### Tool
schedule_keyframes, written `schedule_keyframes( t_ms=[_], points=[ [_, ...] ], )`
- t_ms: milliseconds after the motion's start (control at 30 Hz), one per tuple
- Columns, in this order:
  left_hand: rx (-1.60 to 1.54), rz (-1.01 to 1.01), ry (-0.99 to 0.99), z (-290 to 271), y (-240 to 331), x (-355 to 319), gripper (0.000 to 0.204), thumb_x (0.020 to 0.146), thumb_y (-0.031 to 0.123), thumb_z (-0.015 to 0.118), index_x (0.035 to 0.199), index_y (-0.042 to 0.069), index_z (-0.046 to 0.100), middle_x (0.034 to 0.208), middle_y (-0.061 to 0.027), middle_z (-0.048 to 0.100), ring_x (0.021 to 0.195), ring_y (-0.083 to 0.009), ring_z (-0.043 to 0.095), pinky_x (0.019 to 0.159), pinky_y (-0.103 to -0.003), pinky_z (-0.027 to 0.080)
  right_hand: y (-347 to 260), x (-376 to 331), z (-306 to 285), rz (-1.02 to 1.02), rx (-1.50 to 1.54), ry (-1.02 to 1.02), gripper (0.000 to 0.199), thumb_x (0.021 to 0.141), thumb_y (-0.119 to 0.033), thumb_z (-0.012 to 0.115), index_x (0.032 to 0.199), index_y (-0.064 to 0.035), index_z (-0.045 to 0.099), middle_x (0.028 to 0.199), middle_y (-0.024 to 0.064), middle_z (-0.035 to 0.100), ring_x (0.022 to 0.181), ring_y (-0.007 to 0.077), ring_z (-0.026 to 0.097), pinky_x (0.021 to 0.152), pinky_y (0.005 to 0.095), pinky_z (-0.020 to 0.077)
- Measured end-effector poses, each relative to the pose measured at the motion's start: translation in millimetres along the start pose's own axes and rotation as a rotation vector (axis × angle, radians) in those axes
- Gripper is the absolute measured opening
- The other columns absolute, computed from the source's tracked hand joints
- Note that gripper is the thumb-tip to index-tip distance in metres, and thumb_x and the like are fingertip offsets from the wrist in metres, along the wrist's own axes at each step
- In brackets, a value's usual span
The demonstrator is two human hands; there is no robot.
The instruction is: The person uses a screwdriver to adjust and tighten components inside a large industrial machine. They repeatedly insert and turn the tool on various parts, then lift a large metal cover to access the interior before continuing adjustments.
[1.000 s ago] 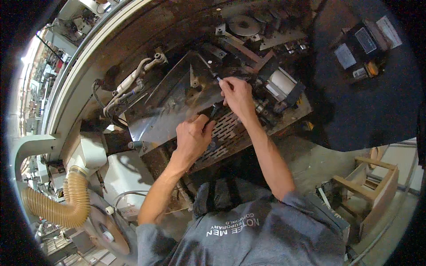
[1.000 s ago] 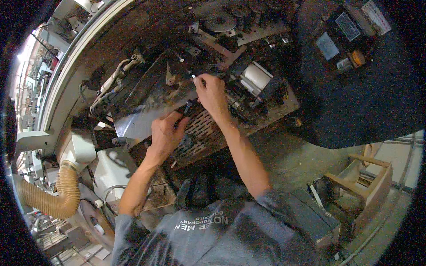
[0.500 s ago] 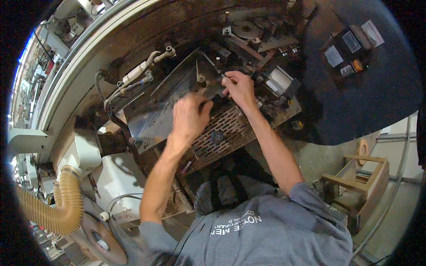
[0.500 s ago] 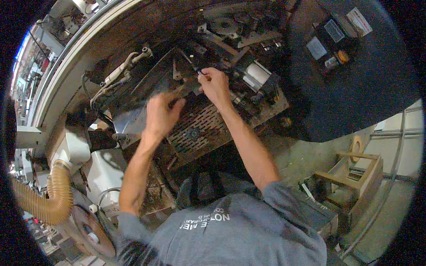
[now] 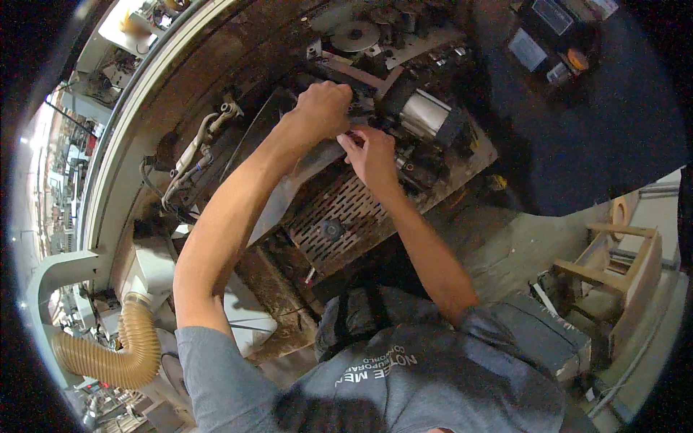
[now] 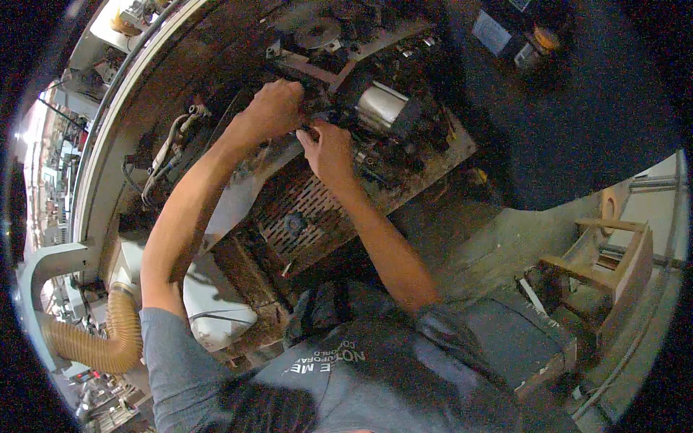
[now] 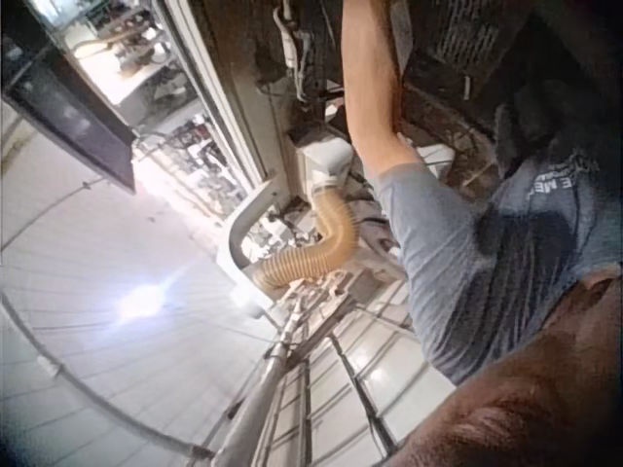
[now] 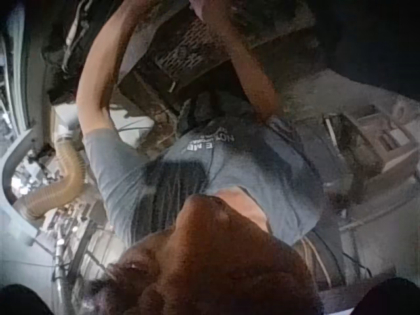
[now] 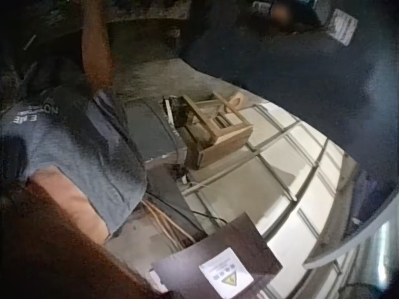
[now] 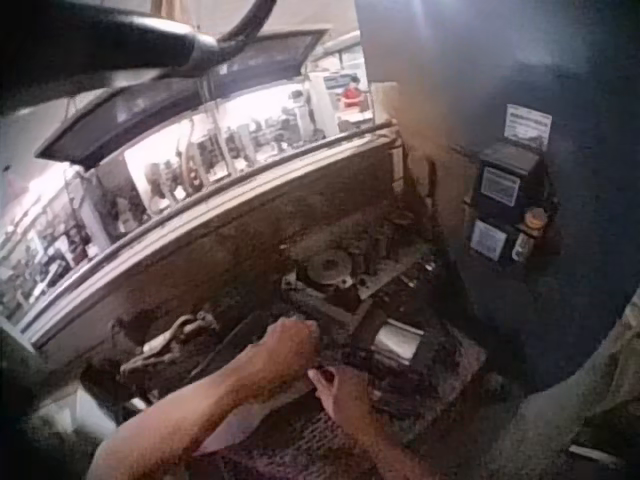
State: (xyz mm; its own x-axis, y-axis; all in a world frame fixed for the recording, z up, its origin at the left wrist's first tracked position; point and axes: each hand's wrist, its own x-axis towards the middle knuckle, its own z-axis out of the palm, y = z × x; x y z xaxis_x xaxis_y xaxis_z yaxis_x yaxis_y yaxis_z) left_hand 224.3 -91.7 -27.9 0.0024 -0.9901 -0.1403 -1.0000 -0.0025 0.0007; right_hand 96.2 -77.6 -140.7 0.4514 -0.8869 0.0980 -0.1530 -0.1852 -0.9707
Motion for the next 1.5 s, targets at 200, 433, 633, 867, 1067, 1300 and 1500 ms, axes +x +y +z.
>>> schedule_keyframes(
  t_ms=[200,433,633,867,1067,1300,1500],
  points=[
    [0.083,-0.048,-0.228,-15.3,21.8,22.5,0.04,0.069,0.021,0.079,0.101,0.0,0.069,0.105,-0.0229,0.069,0.099,-0.0377,0.068,0.081,-0.046,0.058,-1.4,6.3,-1.3,-0.11,-0.21,0.035,0.023,0.092,-0.02,0.068,0.102,0.0004,0.072,0.077,0.0138,0.071,0.058,0.0179,0.063,0.06,0.0333,0.0507],
    [0.077,0.024,-0.221,-15.3,24.5,25.7,0.039,0.071,0.019,0.076,0.107,0.004,0.07,0.105,-0.019,0.07,0.1,-0.0362,0.069,0.081,-0.044,0.058,-7.1,-3.2,4.3,-0.045,-0.08,0.136,0.019,0.091,-0.017,0.068,0.097,0.0015,0.072,0.077,0.0154,0.071,0.065,0.0217,0.066,0.064,0.0335,0.0511],
    [0.037,0.066,-0.126,-6.0,21.6,26.2,0.041,0.069,0.019,0.077,0.107,0.006,0.068,0.103,-0.0204,0.069,0.096,-0.039,0.068,0.078,-0.048,0.058,-11.5,-8.7,9.3,0.025,-0.016,0.136,0.018,0.093,-0.014,0.064,0.095,0.0027,0.07,0.078,0.012,0.071,0.059,0.0187,0.065,0.057,0.0334,0.0506],
    [0.044,0.066,-0.146,-9.4,24.7,30.9,0.036,0.071,0.014,0.073,0.106,0.008,0.068,0.103,-0.0194,0.068,0.097,-0.0395,0.068,0.079,-0.048,0.057,-21.2,-10.2,13.3,0.153,0.186,0.135,0.019,0.095,-0.01,0.06,0.095,0.0067,0.069,0.083,0.0122,0.072,0.052,0.0148,0.063,0.052,0.0306,0.049],
    [0.066,0.062,-0.126,-11.8,22.2,26.7,0.035,0.069,0.014,0.075,0.103,0.007,0.069,0.1,-0.0191,0.069,0.095,-0.0394,0.068,0.079,-0.048,0.057,-23.5,-8.5,19.6,0.147,0.242,0.117,0.019,0.095,-0.009,0.06,0.093,0.0078,0.067,0.082,0.0139,0.072,0.054,0.0167,0.066,0.053,0.0307,0.0493],
    [0.109,0.112,0.001,-9.1,11.6,-6.2,0.028,0.068,0.02,0.078,0.089,0.004,0.069,0.091,-0.0199,0.069,0.087,-0.0381,0.069,0.072,-0.047,0.057,-5.1,-1.0,21.3,0.117,-0.116,0.063,0.015,0.092,-0.006,0.061,0.089,0.0076,0.065,0.081,0.0141,0.07,0.056,0.0184,0.066,0.053,0.0303,0.0493],
    [0.03,0.146,0.109,-1.6,13.9,-10.5,0.025,0.068,0.025,0.076,0.079,0.003,0.068,0.082,-0.0216,0.067,0.079,-0.0401,0.068,0.07,-0.05,0.055,34.0,3.6,37.0,-0.043,0.136,0.127,0.007,0.085,-0.002,0.064,0.089,0.0035,0.066,0.07,0.0163,0.066,0.057,0.03,0.064,0.058,0.0391,0.0513]
  ],
)
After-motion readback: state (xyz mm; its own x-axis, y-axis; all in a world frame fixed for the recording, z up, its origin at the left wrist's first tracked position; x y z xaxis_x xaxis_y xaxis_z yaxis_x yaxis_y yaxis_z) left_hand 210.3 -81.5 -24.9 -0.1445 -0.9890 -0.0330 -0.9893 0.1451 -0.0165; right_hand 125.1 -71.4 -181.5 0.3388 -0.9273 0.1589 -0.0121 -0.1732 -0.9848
